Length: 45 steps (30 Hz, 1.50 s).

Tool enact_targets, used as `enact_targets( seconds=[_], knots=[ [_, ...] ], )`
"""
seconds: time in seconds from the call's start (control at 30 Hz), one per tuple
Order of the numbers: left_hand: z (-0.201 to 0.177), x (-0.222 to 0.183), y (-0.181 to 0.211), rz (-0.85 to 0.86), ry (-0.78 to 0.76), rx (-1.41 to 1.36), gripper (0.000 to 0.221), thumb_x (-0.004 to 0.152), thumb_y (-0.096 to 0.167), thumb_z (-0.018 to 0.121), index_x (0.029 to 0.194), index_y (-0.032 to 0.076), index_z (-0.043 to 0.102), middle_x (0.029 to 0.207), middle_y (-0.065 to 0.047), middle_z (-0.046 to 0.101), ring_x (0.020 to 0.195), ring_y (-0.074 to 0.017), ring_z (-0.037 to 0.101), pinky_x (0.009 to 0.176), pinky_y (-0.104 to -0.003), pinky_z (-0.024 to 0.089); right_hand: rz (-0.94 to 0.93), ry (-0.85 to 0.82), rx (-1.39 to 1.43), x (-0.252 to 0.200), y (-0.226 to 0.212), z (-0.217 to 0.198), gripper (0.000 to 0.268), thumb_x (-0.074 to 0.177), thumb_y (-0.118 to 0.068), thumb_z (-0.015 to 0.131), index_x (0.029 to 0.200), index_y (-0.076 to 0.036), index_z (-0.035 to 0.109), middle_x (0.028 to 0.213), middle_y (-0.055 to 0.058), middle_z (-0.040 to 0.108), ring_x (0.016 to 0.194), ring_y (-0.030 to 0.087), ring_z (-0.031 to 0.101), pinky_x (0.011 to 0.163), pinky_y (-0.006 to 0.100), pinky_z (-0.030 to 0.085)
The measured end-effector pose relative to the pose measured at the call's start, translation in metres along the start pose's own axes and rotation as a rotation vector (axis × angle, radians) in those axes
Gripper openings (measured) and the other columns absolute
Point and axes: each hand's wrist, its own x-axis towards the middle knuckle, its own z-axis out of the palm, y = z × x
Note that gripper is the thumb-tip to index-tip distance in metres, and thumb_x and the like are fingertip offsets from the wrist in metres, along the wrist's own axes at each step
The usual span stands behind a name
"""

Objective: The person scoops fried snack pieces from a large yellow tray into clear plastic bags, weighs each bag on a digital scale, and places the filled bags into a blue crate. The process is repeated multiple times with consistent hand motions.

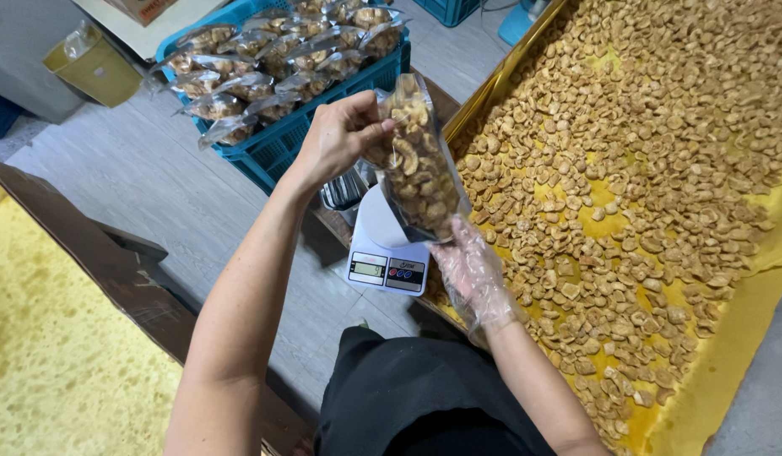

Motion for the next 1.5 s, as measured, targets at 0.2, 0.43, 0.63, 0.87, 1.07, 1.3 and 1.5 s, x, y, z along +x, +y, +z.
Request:
enact_targets(
  seconds=[0.2,0.43,0.63,0.87,1.07,1.3,1.5],
  knots=[
    [-0.009,-0.004,0.034,0.037,-0.055,-0.139,0.023,0.094,0.021,0.072,0.086,0.003,0.06,0.1,-0.002,0.078,0.083,-0.0111,0.075,0.064,-0.027,0.062,0.151,-0.283,0.221,0.005,0.017,0.016,0.054,0.099,-0.022,0.067,0.143,0.0,0.043,0.141,0.02,0.053,0.127,0.034,0.059,0.105,0.047,0.056],
    [-0.037,-0.016,0.059,-0.069,-0.132,0.179,0.037,0.096,0.041,0.065,0.117,0.013,0.076,0.106,-0.01,0.08,0.096,-0.0203,0.076,0.083,-0.037,0.06,0.061,-0.224,0.096,0.027,0.018,-0.008,0.057,0.093,-0.019,0.068,0.141,0.0,0.044,0.141,0.023,0.054,0.128,0.039,0.057,0.105,0.054,0.054],
    [-0.033,-0.001,0.062,0.01,-0.348,0.243,0.04,0.088,0.043,0.071,0.116,0.015,0.078,0.108,-0.01,0.078,0.095,-0.0238,0.075,0.083,-0.04,0.06,-0.029,-0.329,0.044,0.034,0.027,-0.03,0.051,0.092,-0.012,0.067,0.139,-0.009,0.049,0.137,0.016,0.058,0.125,0.034,0.059,0.102,0.052,0.055],
    [-0.026,-0.003,0.084,-0.158,-0.375,0.56,0.029,0.087,0.029,0.078,0.108,0.01,0.076,0.106,-0.013,0.077,0.095,-0.0249,0.074,0.086,-0.039,0.058,0.007,-0.201,0.052,0.043,0.033,-0.039,0.045,0.094,-0.011,0.066,0.136,-0.007,0.05,0.133,0.016,0.06,0.12,0.032,0.062,0.101,0.05,0.056],
    [-0.022,-0.004,0.1,0.167,-0.289,0.519,0.017,0.091,0.017,0.072,0.106,0.01,0.077,0.112,-0.008,0.075,0.101,-0.0227,0.071,0.089,-0.039,0.059,-0.006,-0.278,0.042,0.031,0.033,-0.027,0.054,0.09,-0.009,0.069,0.14,-0.006,0.048,0.135,0.017,0.057,0.124,0.033,0.06,0.107,0.049,0.053],
    [-0.024,-0.01,0.114,0.07,-0.468,0.634,0.039,0.085,0.019,0.076,0.123,0.024,0.072,0.116,-0.009,0.061,0.11,-0.0259,0.062,0.094,-0.042,0.056,0.034,-0.246,0.09,0.025,0.049,-0.016,0.048,0.092,-0.009,0.066,0.137,-0.003,0.048,0.14,0.022,0.054,0.127,0.037,0.056,0.109,0.054,0.05],
    [-0.02,-0.014,0.108,0.069,-0.507,0.579,0.042,0.085,0.019,0.076,0.126,0.024,0.072,0.117,-0.01,0.059,0.111,-0.0276,0.06,0.095,-0.042,0.057,0.072,-0.292,0.111,0.022,0.053,-0.023,0.043,0.094,-0.009,0.065,0.134,-0.002,0.049,0.139,0.021,0.055,0.127,0.039,0.057,0.108,0.058,0.05]
  ],
)
